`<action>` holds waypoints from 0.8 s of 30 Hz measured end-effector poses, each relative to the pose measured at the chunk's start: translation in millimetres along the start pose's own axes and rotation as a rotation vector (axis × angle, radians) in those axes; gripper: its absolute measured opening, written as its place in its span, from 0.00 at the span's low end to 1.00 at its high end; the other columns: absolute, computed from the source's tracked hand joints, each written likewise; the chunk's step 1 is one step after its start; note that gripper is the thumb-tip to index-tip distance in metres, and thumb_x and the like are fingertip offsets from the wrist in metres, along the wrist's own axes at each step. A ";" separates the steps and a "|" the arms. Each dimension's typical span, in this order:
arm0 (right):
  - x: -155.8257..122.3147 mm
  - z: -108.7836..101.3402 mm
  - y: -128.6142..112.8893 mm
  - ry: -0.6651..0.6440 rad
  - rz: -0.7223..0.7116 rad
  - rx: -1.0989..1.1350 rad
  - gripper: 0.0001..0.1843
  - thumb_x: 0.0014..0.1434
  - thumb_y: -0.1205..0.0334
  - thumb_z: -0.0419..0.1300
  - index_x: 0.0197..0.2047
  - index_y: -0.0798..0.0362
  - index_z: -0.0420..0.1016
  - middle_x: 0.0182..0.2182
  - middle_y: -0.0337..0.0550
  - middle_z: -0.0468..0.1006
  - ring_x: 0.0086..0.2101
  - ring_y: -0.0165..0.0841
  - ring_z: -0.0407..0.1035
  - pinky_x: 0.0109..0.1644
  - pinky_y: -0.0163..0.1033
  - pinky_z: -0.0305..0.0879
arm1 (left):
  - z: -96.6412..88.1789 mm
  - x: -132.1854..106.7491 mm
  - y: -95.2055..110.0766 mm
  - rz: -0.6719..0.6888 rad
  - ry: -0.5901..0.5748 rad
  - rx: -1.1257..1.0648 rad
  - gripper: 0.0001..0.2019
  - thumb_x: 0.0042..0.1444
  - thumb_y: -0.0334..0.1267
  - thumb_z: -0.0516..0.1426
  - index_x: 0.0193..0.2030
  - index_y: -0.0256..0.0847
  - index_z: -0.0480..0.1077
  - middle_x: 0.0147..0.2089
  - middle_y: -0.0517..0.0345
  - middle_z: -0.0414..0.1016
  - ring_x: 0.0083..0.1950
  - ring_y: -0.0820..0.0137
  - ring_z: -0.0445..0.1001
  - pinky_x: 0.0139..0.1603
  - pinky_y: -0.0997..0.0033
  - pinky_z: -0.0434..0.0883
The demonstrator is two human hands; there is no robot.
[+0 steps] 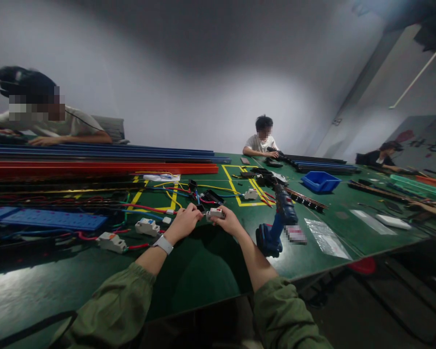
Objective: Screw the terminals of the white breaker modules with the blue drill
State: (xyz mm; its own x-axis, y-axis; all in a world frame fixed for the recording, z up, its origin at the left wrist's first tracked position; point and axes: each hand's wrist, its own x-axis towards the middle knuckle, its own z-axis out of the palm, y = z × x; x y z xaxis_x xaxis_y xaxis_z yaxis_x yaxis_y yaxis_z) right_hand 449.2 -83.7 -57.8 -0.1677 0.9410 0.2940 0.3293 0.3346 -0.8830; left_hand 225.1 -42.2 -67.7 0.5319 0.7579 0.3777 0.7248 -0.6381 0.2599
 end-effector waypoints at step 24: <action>1.1 4.4 13.4 0.083 0.247 0.290 0.19 0.55 0.52 0.67 0.45 0.51 0.69 0.36 0.42 0.79 0.23 0.30 0.72 0.22 0.33 0.64 | 10.0 -2.3 -7.2 0.025 0.119 -0.055 0.12 0.64 0.42 0.53 0.43 0.48 0.79 0.47 0.52 0.68 0.47 0.65 0.67 0.57 0.56 0.58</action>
State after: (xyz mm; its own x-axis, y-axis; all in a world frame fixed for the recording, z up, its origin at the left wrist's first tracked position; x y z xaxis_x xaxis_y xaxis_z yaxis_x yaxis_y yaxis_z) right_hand 449.4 -78.4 -70.9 -0.0366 0.9963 0.0780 0.0721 0.0805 -0.9941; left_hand 223.1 -38.0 -79.4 0.4912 0.7225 0.4865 0.6854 -0.6653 0.2960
